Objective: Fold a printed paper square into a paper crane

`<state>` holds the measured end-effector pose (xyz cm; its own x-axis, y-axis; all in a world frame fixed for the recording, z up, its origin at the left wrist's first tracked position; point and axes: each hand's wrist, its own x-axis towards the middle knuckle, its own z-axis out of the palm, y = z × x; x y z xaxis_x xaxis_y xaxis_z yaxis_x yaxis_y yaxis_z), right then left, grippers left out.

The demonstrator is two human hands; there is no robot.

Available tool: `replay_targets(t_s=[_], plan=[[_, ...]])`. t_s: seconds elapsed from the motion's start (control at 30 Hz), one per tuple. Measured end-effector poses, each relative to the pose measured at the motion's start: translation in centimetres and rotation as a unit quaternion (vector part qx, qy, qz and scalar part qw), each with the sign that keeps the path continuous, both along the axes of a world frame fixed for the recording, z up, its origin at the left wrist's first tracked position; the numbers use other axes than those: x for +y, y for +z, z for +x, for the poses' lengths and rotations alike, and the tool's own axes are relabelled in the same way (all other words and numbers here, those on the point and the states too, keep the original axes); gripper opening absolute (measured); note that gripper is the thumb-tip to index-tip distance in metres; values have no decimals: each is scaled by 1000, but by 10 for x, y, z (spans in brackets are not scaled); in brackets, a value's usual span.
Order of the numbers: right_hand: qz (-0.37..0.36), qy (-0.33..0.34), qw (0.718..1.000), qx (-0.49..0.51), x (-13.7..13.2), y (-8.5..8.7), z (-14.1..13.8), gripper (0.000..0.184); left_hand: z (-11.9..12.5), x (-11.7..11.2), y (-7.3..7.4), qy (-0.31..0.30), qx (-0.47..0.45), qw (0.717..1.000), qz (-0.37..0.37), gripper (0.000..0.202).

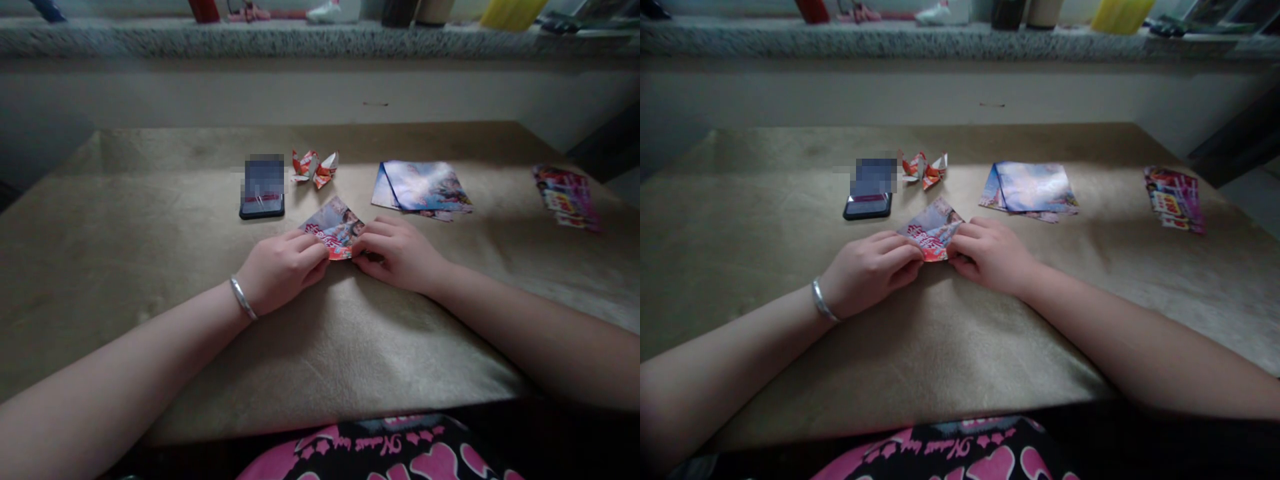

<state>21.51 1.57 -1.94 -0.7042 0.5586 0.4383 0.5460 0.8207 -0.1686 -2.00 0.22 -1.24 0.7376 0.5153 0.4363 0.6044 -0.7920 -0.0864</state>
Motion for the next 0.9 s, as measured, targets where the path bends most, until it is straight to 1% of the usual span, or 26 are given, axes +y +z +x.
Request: replay_targets(t_s=[0.1, 0.3, 0.6, 0.67, 0.8, 0.9], plan=[[-10, 15, 1000, 13, 0, -1, -2, 11, 3, 0, 0, -12, -13, 1000, -7, 22], [-30, 32, 998, 34, 5, -5, -4, 7, 5, 1, 0, -8, -20, 1000, -14, 22], [-48, 11, 998, 45, 7, -2, 8, 5, -5, 2, 4, 1, -33, 999, -4, 15], [-51, -1, 998, 44, 7, -1, 10, 5, -7, 1, 4, 8, -44, 999, -23, 13], [-67, -15, 997, 40, 8, 0, 17, 6, -8, 2, 3, 34, -91, 991, -97, 13], [-80, -20, 996, 35, 11, 1, 25, 4, -8, 3, 2, 50, -115, 984, -125, 14]])
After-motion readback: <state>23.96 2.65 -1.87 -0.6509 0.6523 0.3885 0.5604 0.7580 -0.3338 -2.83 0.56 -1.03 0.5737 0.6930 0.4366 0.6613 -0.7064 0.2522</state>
